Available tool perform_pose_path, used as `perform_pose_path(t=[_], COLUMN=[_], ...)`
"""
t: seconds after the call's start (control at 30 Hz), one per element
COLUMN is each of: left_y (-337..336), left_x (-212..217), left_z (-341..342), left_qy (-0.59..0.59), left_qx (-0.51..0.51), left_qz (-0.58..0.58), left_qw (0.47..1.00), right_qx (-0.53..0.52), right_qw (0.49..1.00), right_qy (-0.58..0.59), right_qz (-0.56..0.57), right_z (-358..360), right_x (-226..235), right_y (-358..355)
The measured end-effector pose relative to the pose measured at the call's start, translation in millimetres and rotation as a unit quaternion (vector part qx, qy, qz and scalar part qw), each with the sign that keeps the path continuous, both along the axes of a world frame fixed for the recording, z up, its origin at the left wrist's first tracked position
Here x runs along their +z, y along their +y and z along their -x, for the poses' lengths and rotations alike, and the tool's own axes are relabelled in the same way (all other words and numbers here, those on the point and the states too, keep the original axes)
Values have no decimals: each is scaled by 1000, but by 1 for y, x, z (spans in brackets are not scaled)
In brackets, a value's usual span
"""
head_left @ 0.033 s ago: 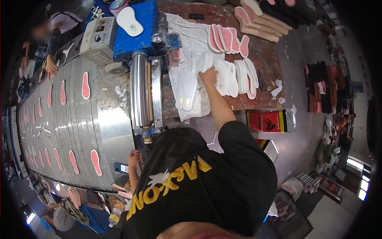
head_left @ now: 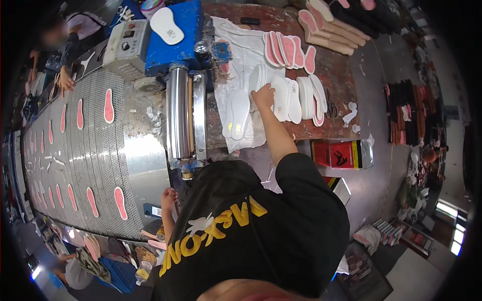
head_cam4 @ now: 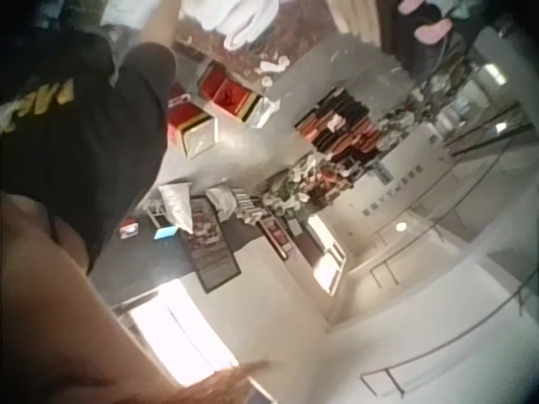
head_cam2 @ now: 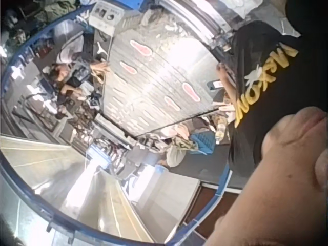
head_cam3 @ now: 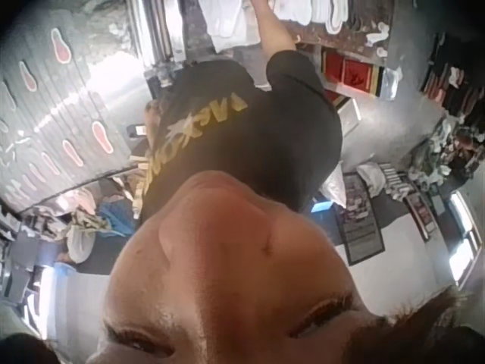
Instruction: Apply adhesive to shoe insoles using a rolling machine and place them on a conveyor.
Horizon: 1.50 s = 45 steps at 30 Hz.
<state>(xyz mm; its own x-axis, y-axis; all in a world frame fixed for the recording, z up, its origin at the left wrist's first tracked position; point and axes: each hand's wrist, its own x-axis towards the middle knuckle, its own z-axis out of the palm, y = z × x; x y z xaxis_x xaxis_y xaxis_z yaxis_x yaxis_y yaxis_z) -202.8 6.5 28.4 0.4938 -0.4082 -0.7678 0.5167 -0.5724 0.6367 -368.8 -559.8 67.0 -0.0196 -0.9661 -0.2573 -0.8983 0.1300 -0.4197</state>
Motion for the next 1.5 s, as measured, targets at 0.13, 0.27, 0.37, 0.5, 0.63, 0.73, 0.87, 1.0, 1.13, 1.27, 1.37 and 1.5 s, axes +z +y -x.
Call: perform_pose_path(t=[0.13, 0.27, 0.37, 0.5, 0.63, 0.73, 0.87, 1.0, 1.13, 1.27, 1.37, 1.5], left_y=[-2, -2, -3, -10, -25, -36, -42, -39, -37, -41, -46, -43], left_x=[3, 2, -2, -9, -15, -18, -22, -39, -67, -82, -83, -78], left_z=[-2, -6, -11, -21, -35, -49, -66, -83, -93, -98, -102, -101], left_qy=[-19, -23, -15, -36, -53, -77, -108, -128, -129, -111, -132, -128], left_qx=[31, 23, 34, -2, -40, -50, -32, -28, -54, -99, -152, -129], left_qz=[-33, -35, -9, -25, -16, 0, 21, 26, -14, -84, -146, -123], left_qw=[999, 999, 999, 999, 998, 996, 993, 991, 990, 985, 968, 976], right_qx=[63, 67, 14, 18, -59, -81, -149, 12, 197, 323, 399, 409], right_qw=[997, 997, 999, 958, 905, 922, 873, 825, 746, 782, 800, 834], right_qy=[48, 36, -9, -241, -418, -372, -448, -565, -635, -532, -437, -320], right_qz=[0, -21, 34, 156, -57, -68, -119, 28, 30, 42, 94, 186], right_z=[-20, -17, 4, 43, 61, 64, 57, 21, -52, -134, -199, -267], right_x=[-5, 4, 17, 14, -13, -18, 36, 149, 244, 280, 278, 262], right_y=[17, 12, -6, 7, 56, 86, 87, 83, 93, 86, 52, 9])
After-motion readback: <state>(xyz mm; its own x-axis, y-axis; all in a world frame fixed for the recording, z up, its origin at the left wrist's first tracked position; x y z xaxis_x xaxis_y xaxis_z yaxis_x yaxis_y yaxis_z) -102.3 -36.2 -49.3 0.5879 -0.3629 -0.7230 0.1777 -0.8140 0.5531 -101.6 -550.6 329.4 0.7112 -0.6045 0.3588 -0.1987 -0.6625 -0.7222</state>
